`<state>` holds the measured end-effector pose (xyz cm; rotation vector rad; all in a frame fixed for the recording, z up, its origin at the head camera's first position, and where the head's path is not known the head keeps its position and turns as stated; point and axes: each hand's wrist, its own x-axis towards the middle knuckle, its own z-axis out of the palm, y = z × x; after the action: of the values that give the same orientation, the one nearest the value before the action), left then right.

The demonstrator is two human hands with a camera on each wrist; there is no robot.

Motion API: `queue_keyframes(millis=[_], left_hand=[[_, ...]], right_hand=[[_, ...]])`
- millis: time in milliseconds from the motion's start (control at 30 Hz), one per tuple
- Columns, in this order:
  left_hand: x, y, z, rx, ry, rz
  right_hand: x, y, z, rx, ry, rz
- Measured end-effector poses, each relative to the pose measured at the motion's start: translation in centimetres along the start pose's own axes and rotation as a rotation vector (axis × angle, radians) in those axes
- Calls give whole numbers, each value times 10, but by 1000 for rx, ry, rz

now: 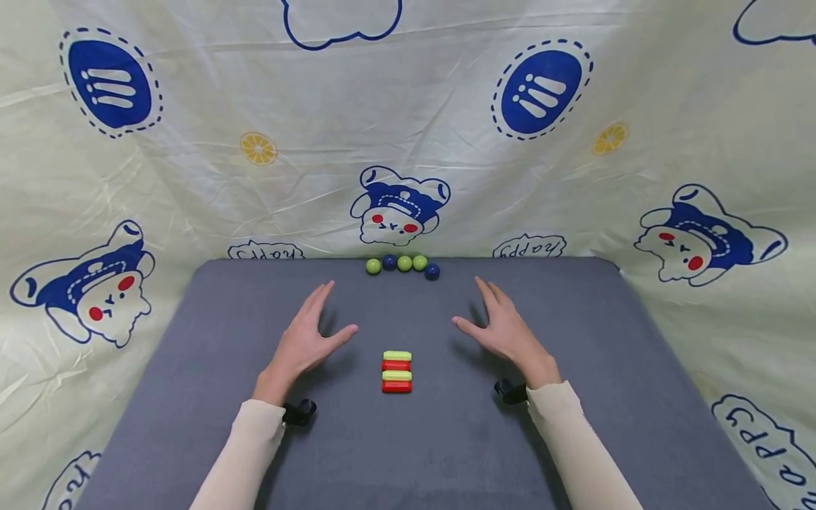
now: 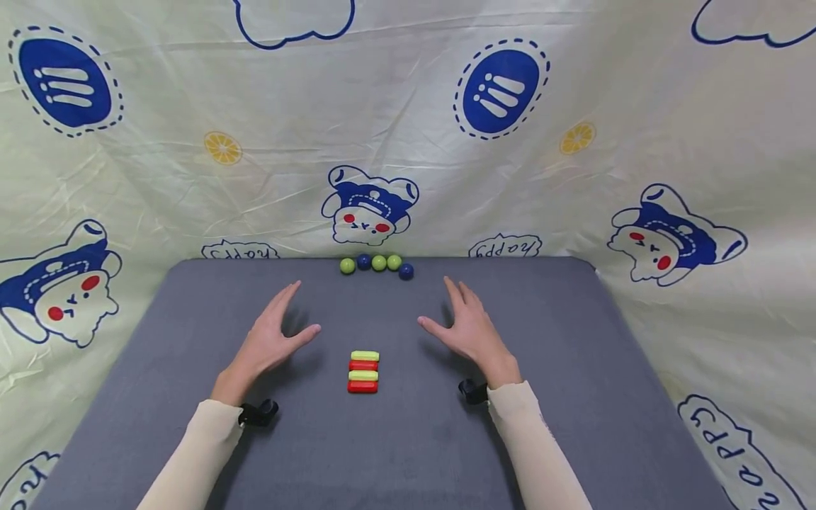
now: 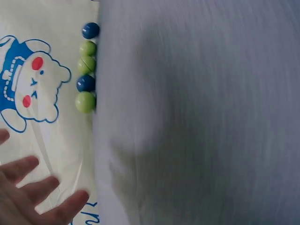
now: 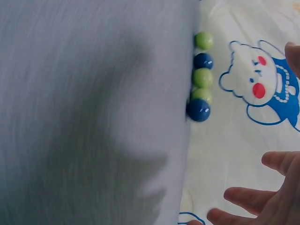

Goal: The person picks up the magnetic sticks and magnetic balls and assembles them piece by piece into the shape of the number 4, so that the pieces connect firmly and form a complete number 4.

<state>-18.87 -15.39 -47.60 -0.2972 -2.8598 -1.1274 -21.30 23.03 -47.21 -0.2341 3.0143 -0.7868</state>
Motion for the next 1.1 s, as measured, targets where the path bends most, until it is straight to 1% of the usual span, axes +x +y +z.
queue_keyframes(millis=[100, 233, 300, 433, 567, 667, 767, 867, 967, 1100], left_hand=[[-7, 7, 11, -93, -21, -2], [-12, 14, 26, -196, -59, 9], [-13, 16, 32, -230, -68, 15], [-12, 18, 43, -275, -59, 11], [-9, 19, 54, -323, -75, 41], [-7, 20, 63, -326, -92, 68], [-6, 20, 69, -313, -93, 76], [-4, 18, 71, -315, -95, 80], [-5, 13, 72, -312, -94, 77], [-7, 10, 75, -275, -104, 58]], right_hand=[[-5, -11, 11, 79, -8, 3], [-10, -24, 27, 155, -30, -18], [-13, -30, 34, 179, -52, -25], [-17, -40, 44, 231, -82, -32], [-17, -49, 53, 259, -86, -64], [-17, -54, 61, 279, -97, -83], [-16, -57, 66, 296, -105, -99], [-14, -58, 69, 298, -108, -120], [-13, -61, 73, 298, -128, -151], [-14, -64, 79, 297, -134, -176]])
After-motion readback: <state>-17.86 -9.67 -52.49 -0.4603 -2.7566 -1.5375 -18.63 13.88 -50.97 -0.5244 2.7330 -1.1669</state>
